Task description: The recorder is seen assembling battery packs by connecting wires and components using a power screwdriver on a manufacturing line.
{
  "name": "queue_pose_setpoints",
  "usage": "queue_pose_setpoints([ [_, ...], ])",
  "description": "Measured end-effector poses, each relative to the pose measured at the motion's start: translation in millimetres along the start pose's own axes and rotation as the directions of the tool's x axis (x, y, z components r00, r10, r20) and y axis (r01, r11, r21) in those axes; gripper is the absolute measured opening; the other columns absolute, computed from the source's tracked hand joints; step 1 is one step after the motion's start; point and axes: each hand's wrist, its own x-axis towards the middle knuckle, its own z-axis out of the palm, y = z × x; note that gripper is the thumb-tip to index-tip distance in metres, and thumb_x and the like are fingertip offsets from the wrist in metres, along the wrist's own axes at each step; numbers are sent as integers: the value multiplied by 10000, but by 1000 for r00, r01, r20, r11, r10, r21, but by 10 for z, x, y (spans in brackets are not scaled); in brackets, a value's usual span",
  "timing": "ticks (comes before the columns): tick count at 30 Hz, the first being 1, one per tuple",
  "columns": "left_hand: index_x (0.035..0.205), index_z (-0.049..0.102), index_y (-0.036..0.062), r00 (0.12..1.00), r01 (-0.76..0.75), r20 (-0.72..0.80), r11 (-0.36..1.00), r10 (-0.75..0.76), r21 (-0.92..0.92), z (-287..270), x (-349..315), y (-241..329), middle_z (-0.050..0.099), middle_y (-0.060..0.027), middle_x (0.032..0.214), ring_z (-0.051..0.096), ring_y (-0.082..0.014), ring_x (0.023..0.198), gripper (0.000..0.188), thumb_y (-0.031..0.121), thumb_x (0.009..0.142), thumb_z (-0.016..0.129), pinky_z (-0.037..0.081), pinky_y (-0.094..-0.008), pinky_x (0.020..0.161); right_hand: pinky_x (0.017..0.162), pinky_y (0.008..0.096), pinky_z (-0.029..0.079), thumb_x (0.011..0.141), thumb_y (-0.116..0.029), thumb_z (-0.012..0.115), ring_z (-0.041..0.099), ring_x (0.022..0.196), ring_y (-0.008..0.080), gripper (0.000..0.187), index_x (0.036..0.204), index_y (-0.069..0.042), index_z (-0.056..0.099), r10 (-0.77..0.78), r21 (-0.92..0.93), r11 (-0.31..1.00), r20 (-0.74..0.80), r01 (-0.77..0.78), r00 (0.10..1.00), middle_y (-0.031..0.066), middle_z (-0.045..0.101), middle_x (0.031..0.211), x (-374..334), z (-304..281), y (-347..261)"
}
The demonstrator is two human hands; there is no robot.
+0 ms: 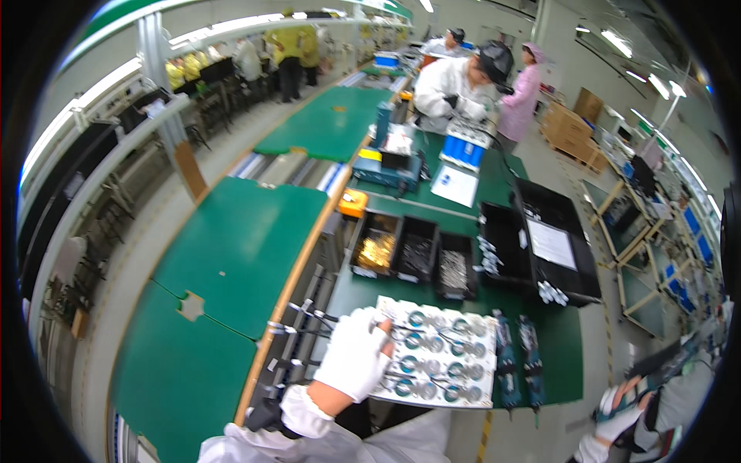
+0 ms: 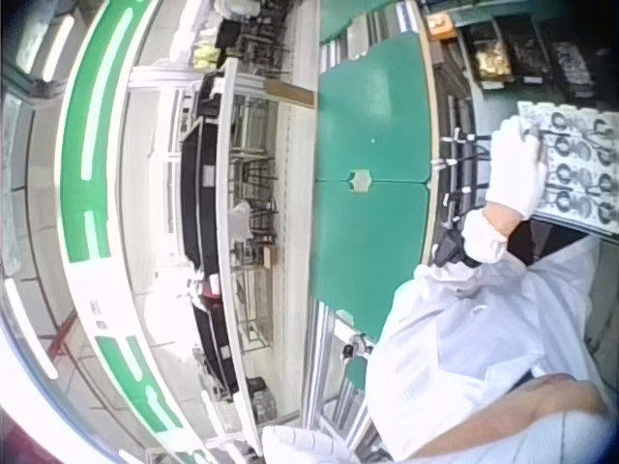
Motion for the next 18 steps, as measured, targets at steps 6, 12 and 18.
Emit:
queue_pose_setpoints([
  [6, 1246, 624, 23, 998, -2, 57, 999, 0, 35, -26, -9, 45, 536, -198, 1243, 519, -353, 1089, 430, 249, 880, 643, 421, -440, 947, 551, 307, 324, 798, -631, 684, 355, 474, 109, 575, 860, -128, 410, -682, 112, 721, -56, 683, 729, -24, 418, 576, 991, 1496, -229],
  [12, 1296, 595, 47, 999, 7, 43, 998, -9, 57, 58, 12, 75, 541, -183, 1185, 500, -330, 1102, 462, 271, 893, 619, 380, -442, 985, 465, 337, 452, 802, -711, 634, 539, 500, 180, 657, 858, -60, 560, -576, 342, 800, 204, 494, 792, 37, 552, 609, 1604, 2904, 684],
  [18, 1258, 595, 23, 999, 21, -35, 998, -19, 53, 60, -17, 30, 535, -174, 1167, 500, -325, 1081, 451, 247, 870, 652, 395, -428, 947, 578, 372, 533, 883, -543, 667, 610, 614, 238, 564, 947, 8, 567, -147, 233, 971, 385, 58, 911, 131, 600, 689, 1676, 3406, 1893],
])
